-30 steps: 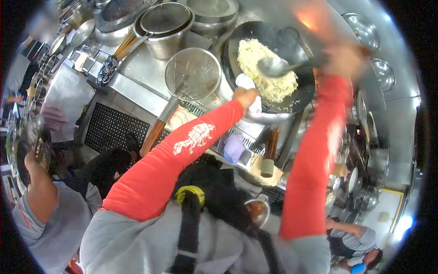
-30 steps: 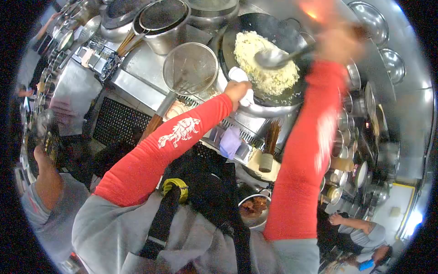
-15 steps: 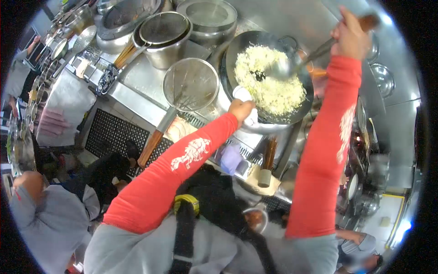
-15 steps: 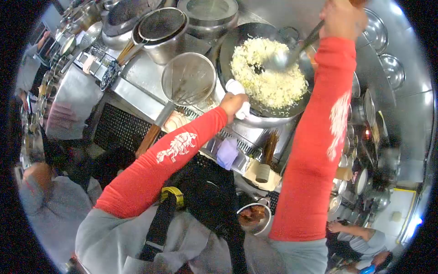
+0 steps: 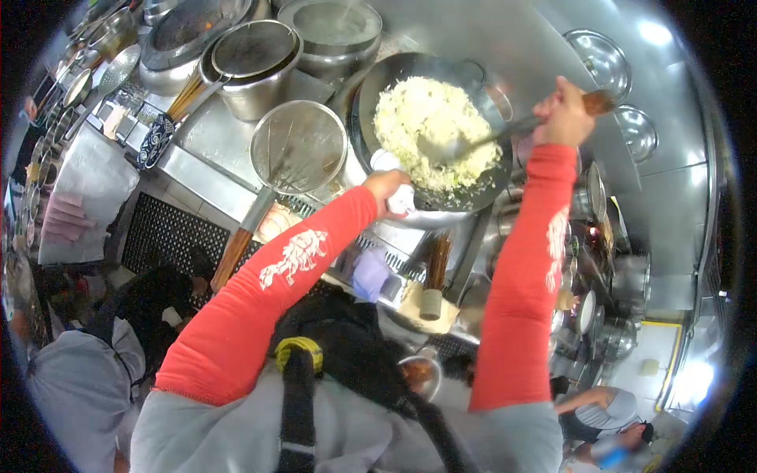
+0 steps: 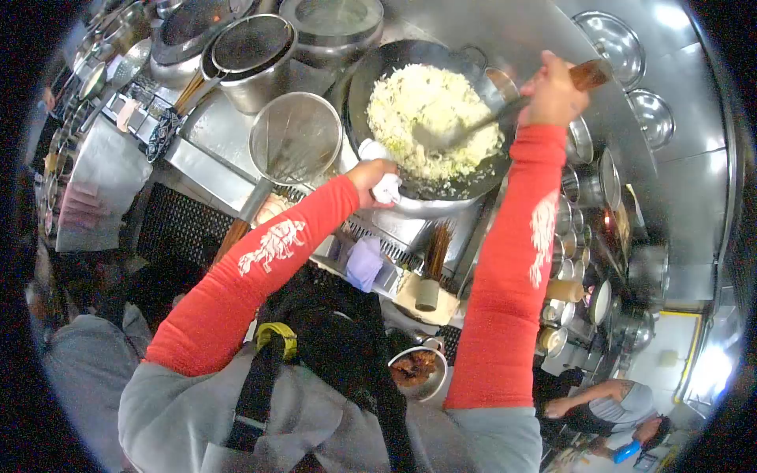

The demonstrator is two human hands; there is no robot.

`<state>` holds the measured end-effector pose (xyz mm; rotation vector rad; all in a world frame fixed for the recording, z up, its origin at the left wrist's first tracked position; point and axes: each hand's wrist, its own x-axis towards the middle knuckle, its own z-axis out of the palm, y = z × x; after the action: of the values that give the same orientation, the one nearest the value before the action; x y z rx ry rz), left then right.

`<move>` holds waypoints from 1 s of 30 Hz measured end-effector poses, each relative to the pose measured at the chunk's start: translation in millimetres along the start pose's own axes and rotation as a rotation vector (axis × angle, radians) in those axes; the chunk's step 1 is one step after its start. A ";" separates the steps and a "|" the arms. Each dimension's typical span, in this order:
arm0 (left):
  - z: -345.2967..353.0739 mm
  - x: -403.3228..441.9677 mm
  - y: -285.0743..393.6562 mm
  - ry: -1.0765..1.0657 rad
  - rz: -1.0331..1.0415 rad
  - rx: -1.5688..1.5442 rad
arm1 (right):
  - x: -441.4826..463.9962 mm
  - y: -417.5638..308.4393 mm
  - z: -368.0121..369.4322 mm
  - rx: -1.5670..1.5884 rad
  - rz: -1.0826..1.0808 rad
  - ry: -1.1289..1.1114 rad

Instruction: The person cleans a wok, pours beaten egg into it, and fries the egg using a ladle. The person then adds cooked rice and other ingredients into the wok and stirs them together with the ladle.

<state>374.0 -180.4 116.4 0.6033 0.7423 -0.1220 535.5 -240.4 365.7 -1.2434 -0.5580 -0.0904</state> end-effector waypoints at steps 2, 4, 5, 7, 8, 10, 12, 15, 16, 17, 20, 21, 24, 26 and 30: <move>3.4 -1.5 3.9 0.050 0.039 -0.027 | -3.2 9.8 8.2 0.005 -0.140 0.006; 3.3 -0.7 12.3 0.069 0.052 -0.044 | -22.4 35.3 1.7 0.007 -0.265 0.030; 4.4 0.3 3.5 0.073 0.033 -0.037 | -16.2 44.3 -6.8 0.104 -0.149 -0.054; 3.8 5.2 9.7 -0.012 0.050 0.007 | -4.2 62.9 -24.3 0.280 0.106 -0.185; 4.9 -0.8 8.0 0.009 0.050 0.011 | -12.4 29.6 7.8 0.055 -0.036 -0.213; 4.4 -5.7 3.6 0.067 0.071 -0.004 | -34.0 -34.0 49.4 -0.085 -0.029 -0.184; 3.0 -8.3 8.7 0.033 0.112 -0.007 | -48.3 -33.7 50.1 0.020 -0.108 -0.240; 4.3 -6.7 2.2 0.030 0.081 0.031 | -33.0 21.2 42.8 -0.040 -0.045 -0.293; 4.7 -8.5 5.7 0.048 0.080 0.045 | -6.7 14.5 43.6 -0.122 -0.042 -0.276; 4.8 -11.9 3.0 0.045 0.082 0.043 | 12.2 3.9 37.0 -0.207 -0.034 -0.253; 6.1 -11.3 7.1 0.046 0.116 -0.008 | 38.5 -12.0 22.5 -0.124 -0.033 -0.115; 5.0 -9.5 3.0 0.054 0.109 -0.026 | 31.3 18.5 21.7 -0.109 -0.039 -0.117; 3.7 -2.1 6.7 -0.005 0.126 0.009 | 64.7 49.6 4.1 -0.144 -0.057 -0.238; -1.1 -4.2 -3.0 -0.017 0.115 -0.014 | 84.3 24.3 -19.9 -0.594 -0.255 -0.312; -13.1 16.0 -1.0 -0.109 0.082 0.029 | 53.5 -0.8 -24.3 -1.342 -0.814 0.207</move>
<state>377.6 -172.3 97.7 0.6489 0.6108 -0.0893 590.0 -250.5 385.3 -2.1531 -0.8186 -1.4539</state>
